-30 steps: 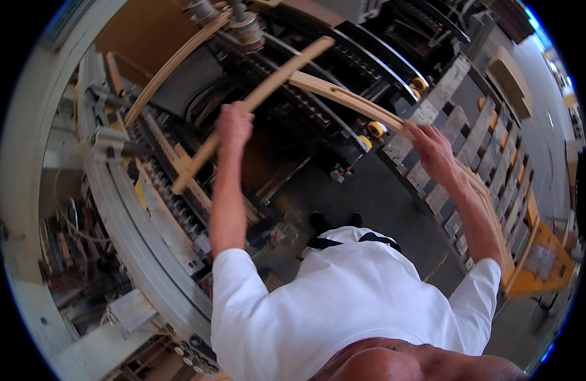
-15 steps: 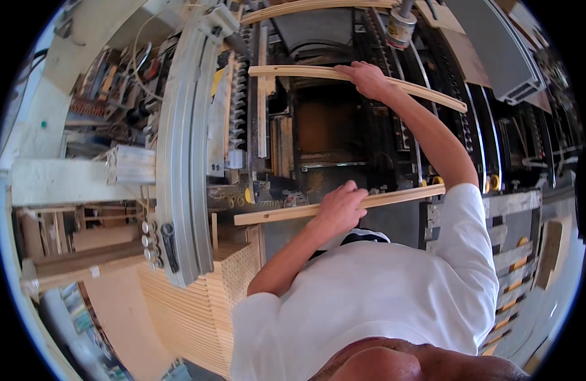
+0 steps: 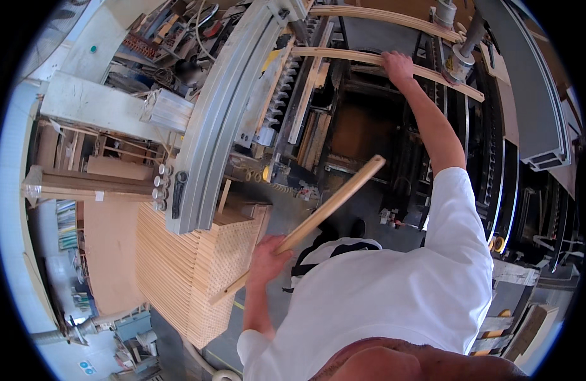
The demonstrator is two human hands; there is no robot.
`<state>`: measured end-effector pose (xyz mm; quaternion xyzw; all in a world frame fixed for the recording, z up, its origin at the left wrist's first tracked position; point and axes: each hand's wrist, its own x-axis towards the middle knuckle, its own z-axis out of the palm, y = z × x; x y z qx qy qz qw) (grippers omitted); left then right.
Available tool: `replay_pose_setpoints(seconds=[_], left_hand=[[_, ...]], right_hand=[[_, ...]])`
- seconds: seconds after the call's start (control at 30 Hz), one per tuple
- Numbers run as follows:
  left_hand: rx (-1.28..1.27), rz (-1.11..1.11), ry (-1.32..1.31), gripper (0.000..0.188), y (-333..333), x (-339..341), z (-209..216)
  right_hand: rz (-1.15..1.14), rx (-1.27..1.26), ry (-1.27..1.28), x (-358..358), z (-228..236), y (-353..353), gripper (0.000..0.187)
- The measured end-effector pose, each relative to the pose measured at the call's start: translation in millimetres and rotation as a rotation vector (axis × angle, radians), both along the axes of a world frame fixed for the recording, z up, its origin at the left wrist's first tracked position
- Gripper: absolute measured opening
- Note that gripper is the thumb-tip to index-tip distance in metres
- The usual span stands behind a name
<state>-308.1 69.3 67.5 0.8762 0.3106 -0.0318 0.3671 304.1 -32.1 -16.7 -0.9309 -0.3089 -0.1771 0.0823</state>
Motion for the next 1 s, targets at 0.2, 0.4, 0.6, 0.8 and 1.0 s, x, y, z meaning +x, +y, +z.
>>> replay_pose_setpoints(seconds=[0.2,0.4,0.6,0.8,1.0], left_hand=[[0.072,0.204,0.051,0.042,9.9,-45.6,-25.9],[-0.078,0.392,0.051,0.038,0.4,-87.2,-9.5],[-0.352,0.609,0.085,0.029,2.0,-185.0,8.9],[-0.356,0.748,-0.033,0.022,8.2,-313.9,43.6],[-0.315,1.047,-0.450,0.032,23.9,-459.8,47.5]], right_hand=[[0.044,-0.012,0.016,-1.0,3.3,5.4,0.024],[-0.014,-0.072,0.045,-4.3,10.5,6.8,0.027],[-0.103,-0.143,0.022,-8.2,17.1,14.0,0.038],[0.083,0.349,-0.011,-46.8,26.1,45.8,0.054],[0.422,0.760,0.364,-224.3,26.0,80.7,0.043]])
